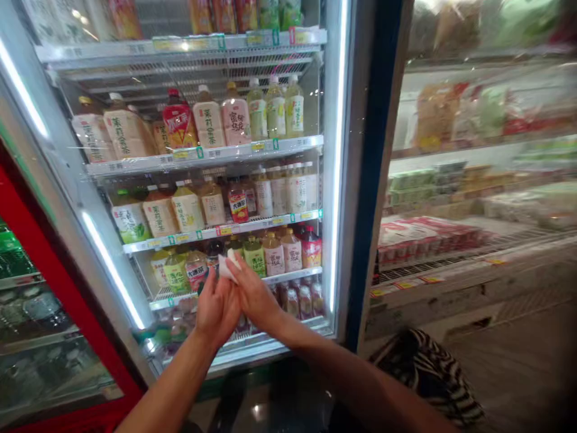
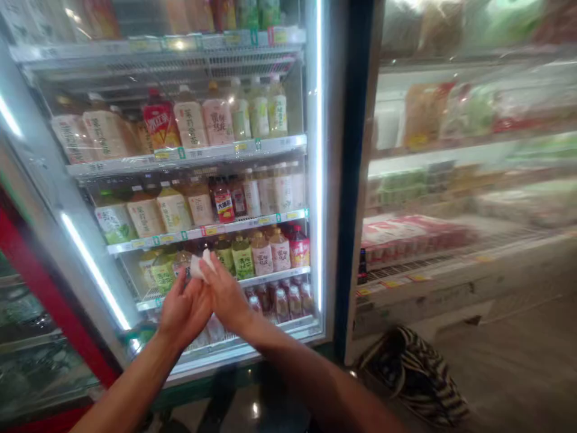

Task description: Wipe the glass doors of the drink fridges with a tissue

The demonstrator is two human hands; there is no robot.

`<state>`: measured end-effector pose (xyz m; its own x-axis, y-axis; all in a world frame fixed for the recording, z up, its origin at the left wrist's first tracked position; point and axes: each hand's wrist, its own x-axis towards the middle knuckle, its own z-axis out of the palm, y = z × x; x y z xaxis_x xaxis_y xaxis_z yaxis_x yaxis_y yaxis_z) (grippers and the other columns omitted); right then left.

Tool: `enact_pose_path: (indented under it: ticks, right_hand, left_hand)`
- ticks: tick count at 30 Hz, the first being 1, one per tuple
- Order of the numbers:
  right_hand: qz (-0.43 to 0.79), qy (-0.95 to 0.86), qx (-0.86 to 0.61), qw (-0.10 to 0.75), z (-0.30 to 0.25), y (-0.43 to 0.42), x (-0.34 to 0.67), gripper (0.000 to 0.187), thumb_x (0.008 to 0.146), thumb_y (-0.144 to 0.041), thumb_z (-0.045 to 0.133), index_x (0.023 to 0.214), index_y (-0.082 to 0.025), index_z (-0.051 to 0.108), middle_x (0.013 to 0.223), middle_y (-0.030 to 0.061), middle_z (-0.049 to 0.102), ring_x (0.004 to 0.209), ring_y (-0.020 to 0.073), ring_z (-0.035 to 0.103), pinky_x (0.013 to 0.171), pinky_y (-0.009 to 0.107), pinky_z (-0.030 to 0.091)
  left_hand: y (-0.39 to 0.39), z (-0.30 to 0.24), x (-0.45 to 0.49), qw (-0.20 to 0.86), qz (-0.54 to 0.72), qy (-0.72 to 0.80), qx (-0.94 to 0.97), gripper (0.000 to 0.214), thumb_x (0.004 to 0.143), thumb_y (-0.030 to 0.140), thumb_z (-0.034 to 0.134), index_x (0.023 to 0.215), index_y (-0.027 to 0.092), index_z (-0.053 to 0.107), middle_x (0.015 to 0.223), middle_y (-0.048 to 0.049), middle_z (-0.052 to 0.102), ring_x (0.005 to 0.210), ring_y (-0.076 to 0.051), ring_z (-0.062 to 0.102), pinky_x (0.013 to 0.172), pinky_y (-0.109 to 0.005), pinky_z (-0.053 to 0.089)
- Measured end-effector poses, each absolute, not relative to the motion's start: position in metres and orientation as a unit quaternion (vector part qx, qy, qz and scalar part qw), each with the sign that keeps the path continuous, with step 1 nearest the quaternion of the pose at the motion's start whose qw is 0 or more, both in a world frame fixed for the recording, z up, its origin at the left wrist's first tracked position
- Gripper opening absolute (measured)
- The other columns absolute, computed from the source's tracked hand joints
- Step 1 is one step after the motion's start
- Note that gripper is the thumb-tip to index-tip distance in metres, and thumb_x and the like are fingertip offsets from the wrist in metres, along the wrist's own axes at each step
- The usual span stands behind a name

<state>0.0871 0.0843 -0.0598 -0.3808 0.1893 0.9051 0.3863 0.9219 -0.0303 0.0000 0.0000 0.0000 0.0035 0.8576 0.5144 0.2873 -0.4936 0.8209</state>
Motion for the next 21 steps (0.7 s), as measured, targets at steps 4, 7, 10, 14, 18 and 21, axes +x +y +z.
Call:
enact_pose_path:
  ticks: [4, 7, 10, 14, 18, 21]
  right_hand:
    - [-0.128, -0.817, -0.181, 0.533, 0.018, 0.166, 0.071, 0.079, 0.097, -0.004, 0.039, 0.167, -0.031, 0.011, 0.171, 0.0084, 0.024, 0.158, 0.0216, 0.024, 0.126, 0.050, 0.035]
    - [-0.177, -0.813, -0.194, 0.520, 0.029, 0.201, 0.065, 0.077, 0.100, -0.011, 0.044, 0.166, -0.031, 0.012, 0.174, 0.0064, 0.009, 0.161, 0.0261, 0.004, 0.129, 0.062, 0.019]
    - [-0.231, -0.821, -0.188, 0.488, 0.017, 0.215, 0.056, 0.091, 0.097, -0.044, 0.063, 0.167, -0.025, 0.006, 0.173, 0.0107, 0.004, 0.161, 0.0308, 0.000, 0.129, 0.063, 0.019]
    - [-0.284, -0.811, -0.195, 0.473, 0.029, 0.224, 0.035, 0.106, 0.092, -0.067, 0.060, 0.167, -0.020, 0.002, 0.173, 0.0131, -0.005, 0.161, 0.0347, -0.005, 0.129, 0.063, 0.014]
    - [-0.313, -0.802, -0.198, 0.469, 0.056, 0.229, 0.029, 0.103, 0.093, -0.071, 0.056, 0.167, -0.021, 0.005, 0.173, 0.0143, -0.009, 0.160, 0.0377, -0.003, 0.128, 0.064, 0.012]
    - [-0.342, -0.813, -0.163, 0.443, 0.066, 0.232, 0.036, 0.101, 0.090, -0.075, 0.056, 0.167, -0.027, 0.012, 0.174, 0.0103, -0.001, 0.161, 0.0334, 0.004, 0.129, 0.058, 0.017]
  left_hand:
    - [0.042, 0.045, -0.054, 0.191, 0.560, 0.427, 0.684, 0.078, 0.100, 0.068, 0.014, 0.157, 0.023, 0.042, 0.161, -0.0107, 0.047, 0.148, -0.024, 0.046, 0.128, -0.051, 0.028]
    - [0.059, 0.065, -0.093, 0.078, 0.548, 0.432, 0.713, 0.060, 0.095, 0.058, 0.055, 0.148, 0.031, 0.054, 0.171, -0.0013, 0.030, 0.162, -0.025, 0.013, 0.132, -0.054, -0.001]
    - [0.074, 0.064, -0.126, -0.181, 0.454, 0.493, 0.720, 0.051, 0.098, 0.039, 0.055, 0.149, 0.036, 0.053, 0.172, -0.0001, 0.024, 0.163, -0.026, 0.001, 0.129, -0.061, -0.008]
    - [0.102, 0.058, -0.154, -0.435, 0.328, 0.506, 0.668, 0.062, 0.099, 0.032, 0.054, 0.158, 0.037, 0.037, 0.172, -0.0039, 0.022, 0.162, -0.028, 0.003, 0.130, -0.064, 0.001]
    - [0.125, 0.066, -0.165, -0.482, 0.337, 0.503, 0.633, 0.070, 0.098, 0.034, 0.056, 0.162, 0.036, 0.027, 0.173, -0.0045, 0.014, 0.162, -0.030, -0.002, 0.129, -0.065, -0.002]
    - [0.131, 0.069, -0.167, -0.499, 0.337, 0.497, 0.624, 0.069, 0.099, 0.035, 0.056, 0.162, 0.035, 0.027, 0.173, -0.0050, 0.016, 0.162, -0.030, -0.001, 0.130, -0.063, -0.003]
